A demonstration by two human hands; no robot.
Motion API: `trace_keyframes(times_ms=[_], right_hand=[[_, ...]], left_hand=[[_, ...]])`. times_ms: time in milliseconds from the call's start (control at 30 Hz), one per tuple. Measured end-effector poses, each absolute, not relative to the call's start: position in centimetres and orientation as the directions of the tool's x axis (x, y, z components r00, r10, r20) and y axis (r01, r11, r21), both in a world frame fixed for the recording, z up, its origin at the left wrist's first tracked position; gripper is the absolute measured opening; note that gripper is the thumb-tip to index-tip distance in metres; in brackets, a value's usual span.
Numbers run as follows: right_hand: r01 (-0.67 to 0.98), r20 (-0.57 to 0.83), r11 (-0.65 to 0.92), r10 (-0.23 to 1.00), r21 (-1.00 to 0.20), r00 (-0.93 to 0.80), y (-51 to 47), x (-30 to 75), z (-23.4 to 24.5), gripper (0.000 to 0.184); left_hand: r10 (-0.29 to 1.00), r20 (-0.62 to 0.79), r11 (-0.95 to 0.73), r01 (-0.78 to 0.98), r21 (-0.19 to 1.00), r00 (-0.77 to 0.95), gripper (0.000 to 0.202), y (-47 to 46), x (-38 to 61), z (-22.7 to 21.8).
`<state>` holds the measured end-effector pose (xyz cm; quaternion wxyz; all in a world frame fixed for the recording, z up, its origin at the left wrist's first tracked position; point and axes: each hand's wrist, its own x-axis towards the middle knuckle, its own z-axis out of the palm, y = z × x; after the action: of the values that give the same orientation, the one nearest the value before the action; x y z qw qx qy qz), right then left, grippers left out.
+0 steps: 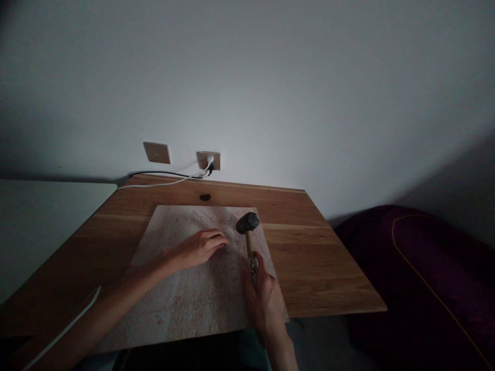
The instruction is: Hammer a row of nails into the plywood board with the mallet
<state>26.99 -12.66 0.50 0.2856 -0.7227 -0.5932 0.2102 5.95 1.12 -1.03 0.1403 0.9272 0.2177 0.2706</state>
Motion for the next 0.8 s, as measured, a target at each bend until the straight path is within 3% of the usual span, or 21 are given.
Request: trace_keyframes(times_ms=[300,800], right_hand=[[0.751,-0.04,-0.199,0.974,-0.629,0.225,-12.6,26.7,1.4,0.066],[0.724,-0.015,-0.19,0.97,-0.663,0.241,-12.6,26.8,1.2,0.064]], left_hand=[[0.48,0.472,-0.868,0.324,0.376,0.74,0.027,1.3,5.8,-1.0],[0.551,0.498,-0.828,0.368,0.422,0.669,0.026,2.9,4.5,-0.6]])
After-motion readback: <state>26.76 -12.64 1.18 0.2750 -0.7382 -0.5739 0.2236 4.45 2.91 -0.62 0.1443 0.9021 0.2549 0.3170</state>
